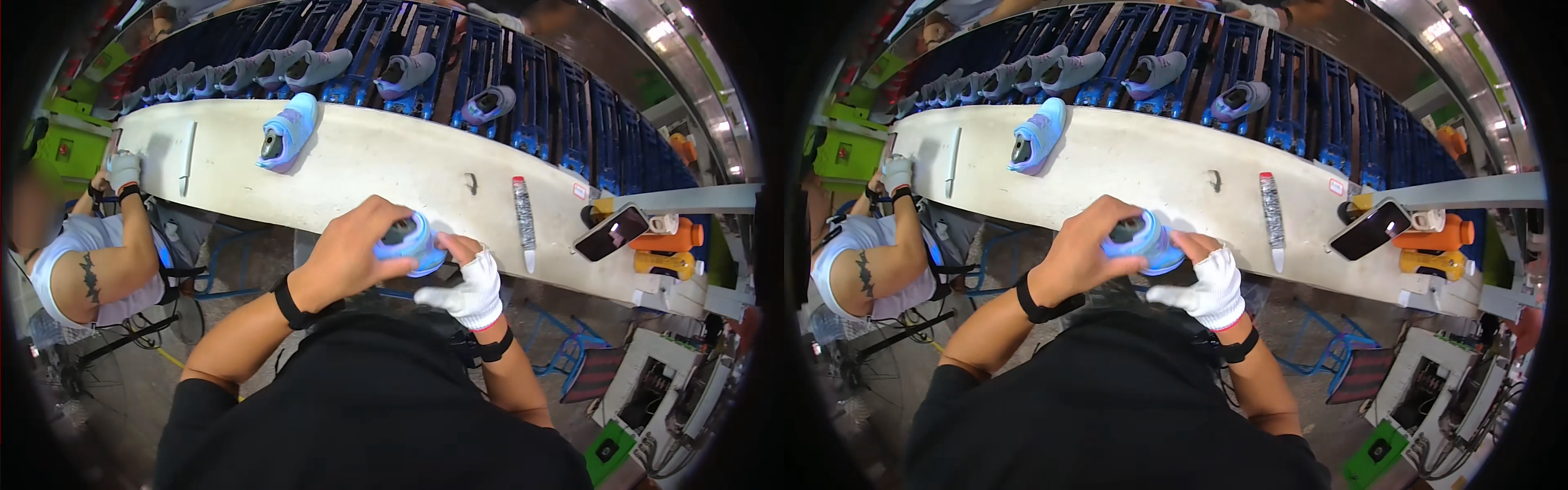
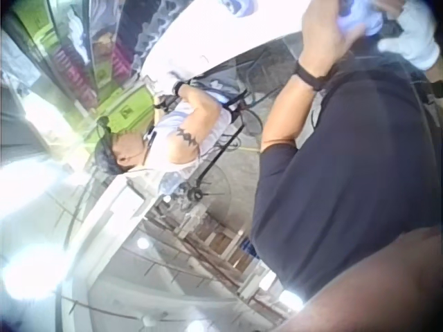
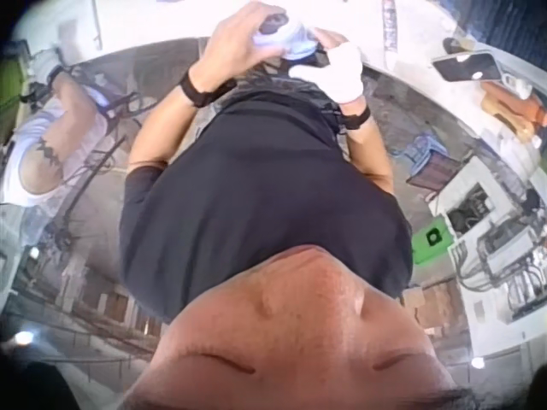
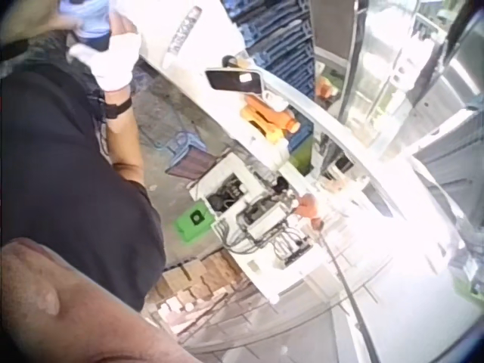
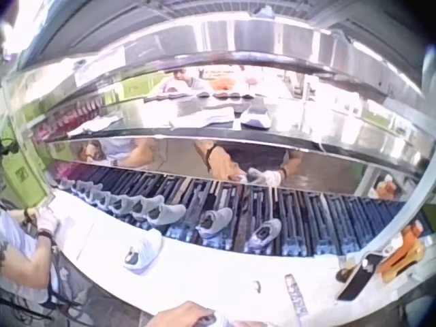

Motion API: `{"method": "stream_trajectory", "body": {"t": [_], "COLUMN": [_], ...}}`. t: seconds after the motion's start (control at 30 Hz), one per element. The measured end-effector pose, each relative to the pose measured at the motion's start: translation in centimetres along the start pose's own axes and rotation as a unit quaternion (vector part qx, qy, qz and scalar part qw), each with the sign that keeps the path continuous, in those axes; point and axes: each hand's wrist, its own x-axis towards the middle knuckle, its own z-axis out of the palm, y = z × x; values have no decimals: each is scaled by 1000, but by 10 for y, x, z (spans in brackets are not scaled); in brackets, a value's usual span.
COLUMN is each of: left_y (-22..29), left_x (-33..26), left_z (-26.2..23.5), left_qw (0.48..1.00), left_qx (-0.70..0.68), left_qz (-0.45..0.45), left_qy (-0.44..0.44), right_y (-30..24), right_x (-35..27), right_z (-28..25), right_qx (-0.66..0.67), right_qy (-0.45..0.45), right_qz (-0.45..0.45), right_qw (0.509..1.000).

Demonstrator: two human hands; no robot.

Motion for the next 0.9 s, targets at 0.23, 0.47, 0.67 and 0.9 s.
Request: {"method": "stream_trajectory", "body": {"t": [0.23,0.47,0.67,0.9], "left_y": [-27,-28,-34,-19], "left_x": [4,0,-2,96], "left_z": [-3,-6,-3,21], "left_qw": [999,998,1000,904], "left_qx": [-31,56,0,-421], "left_qz": [4,15,20,72], "left_qy": [18,2,18,-16], "right_y": [13,14,13,-6], "right_x": [11,17,9,29], "right_z": [28,14,24,-40], "right_qx": [-75,-59,-10,328], "right_qy": [61,15,58,243], "right_qz": [-22,-19,33,174], "right_qw": [995,998,998,896]}}
